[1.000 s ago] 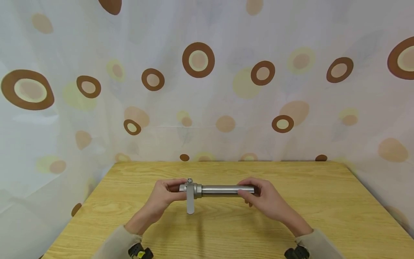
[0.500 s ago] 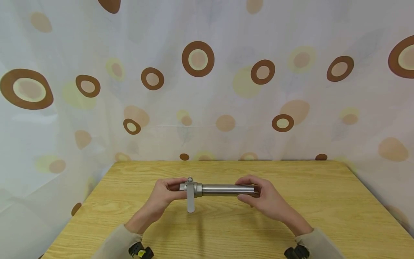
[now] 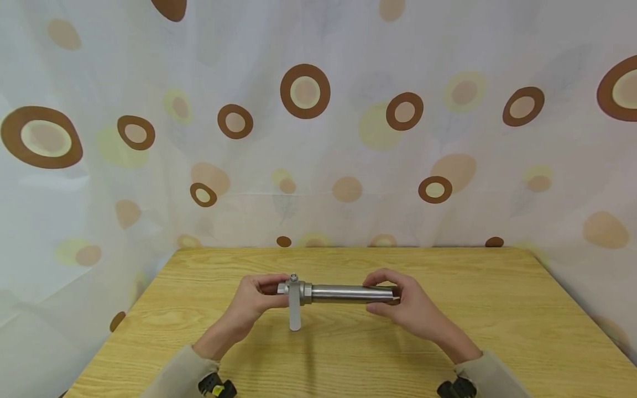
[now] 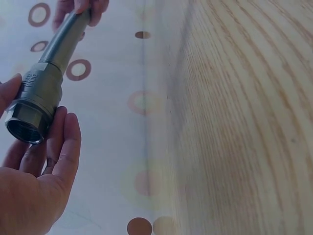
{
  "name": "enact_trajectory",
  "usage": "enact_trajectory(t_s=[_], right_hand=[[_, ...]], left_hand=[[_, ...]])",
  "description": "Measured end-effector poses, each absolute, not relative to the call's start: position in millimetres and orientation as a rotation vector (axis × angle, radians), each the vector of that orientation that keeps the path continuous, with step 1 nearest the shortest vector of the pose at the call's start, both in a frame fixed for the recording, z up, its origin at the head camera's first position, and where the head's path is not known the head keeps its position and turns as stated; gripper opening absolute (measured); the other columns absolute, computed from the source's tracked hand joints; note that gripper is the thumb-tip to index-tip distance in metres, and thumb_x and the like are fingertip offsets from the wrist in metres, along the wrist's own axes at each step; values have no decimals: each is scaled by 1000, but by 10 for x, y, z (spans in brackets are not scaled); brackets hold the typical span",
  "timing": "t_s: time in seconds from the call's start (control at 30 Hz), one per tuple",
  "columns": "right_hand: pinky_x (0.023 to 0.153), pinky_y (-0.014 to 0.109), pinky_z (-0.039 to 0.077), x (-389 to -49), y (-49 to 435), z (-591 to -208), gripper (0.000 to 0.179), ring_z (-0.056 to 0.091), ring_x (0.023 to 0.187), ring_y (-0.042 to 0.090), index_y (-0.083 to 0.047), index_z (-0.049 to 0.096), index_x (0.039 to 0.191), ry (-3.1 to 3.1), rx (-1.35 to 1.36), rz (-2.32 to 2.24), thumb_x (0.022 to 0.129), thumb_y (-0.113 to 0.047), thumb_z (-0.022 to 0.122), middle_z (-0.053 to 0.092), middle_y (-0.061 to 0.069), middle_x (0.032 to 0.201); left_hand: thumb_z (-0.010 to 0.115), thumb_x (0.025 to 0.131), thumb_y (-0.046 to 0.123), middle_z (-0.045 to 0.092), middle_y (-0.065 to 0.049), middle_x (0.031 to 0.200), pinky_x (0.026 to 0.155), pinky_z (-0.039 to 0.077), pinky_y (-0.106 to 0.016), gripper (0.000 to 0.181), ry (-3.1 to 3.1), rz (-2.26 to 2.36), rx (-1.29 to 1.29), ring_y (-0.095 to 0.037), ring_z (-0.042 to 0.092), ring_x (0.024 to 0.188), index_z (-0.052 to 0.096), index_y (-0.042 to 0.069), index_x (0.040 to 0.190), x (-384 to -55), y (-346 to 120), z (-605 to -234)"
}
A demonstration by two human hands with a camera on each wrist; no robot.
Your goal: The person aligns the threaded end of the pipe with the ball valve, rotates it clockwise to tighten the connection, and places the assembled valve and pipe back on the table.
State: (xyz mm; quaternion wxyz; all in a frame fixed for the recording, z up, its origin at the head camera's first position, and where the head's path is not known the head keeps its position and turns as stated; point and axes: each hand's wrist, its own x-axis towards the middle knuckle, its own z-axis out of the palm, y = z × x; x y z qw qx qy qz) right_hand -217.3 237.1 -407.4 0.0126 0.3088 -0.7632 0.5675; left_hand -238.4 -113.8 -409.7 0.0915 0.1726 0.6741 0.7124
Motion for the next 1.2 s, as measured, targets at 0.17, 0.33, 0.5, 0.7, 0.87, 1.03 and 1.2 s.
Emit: enact_trajectory(t_s=[0.17,0.33,0.5,0.7,0.87,1.03,1.2], right_hand=[[47,35,48,-2175,2364,-4053,23,56,62,22,-2,69,126,-2451,891,1710,104,-5,68,70,11,102],[55,35,53,-2185,2361,-4065,26,60,68,18,2,66,129,-2459,892,1741,105,-6,65,68,13,101],[59,34,55,-2187,2367,-4101,40,68,81,21,-2,62,132,-2352,1019,1779,95,5,75,63,20,119],[49,39,50,-2187,2378,-4091,28,58,63,23,-2,66,126,-2380,969,1747,99,1,72,70,13,104],[53,39,51,-2198,2367,-4074,23,58,64,22,0,69,127,-2474,885,1693,106,-8,64,70,9,95],[60,35,56,-2200,2349,-4085,33,67,78,22,-1,64,133,-2434,898,1742,101,-3,71,67,15,112],[61,36,57,-2201,2355,-4108,38,69,81,24,-1,61,129,-2339,997,1786,94,6,76,63,21,118]], left_hand=[[87,85,2,76,-16,118,95,60,-40,46,2002,2116,496,-25,74,108,74,-3,129,-2382,-1131,-4086],[86,86,2,76,-17,119,95,60,-40,46,1990,2119,494,-26,74,108,73,-4,130,-2362,-1123,-4080],[87,85,4,76,-16,119,95,60,-40,46,2008,2103,489,-26,74,109,74,-2,129,-2377,-1113,-4070],[88,84,3,76,-16,120,94,60,-40,47,2007,2108,492,-26,73,109,74,-1,129,-2387,-1117,-4074],[88,84,3,76,-16,118,95,60,-40,46,1999,2112,480,-26,74,109,75,-1,128,-2380,-1126,-4086],[87,85,3,76,-16,118,94,60,-40,46,1999,2114,499,-25,74,108,74,-3,129,-2384,-1131,-4096],[85,87,2,76,-17,119,95,60,-39,46,1994,2115,522,-24,74,108,72,-5,130,-2382,-1136,-4100]])
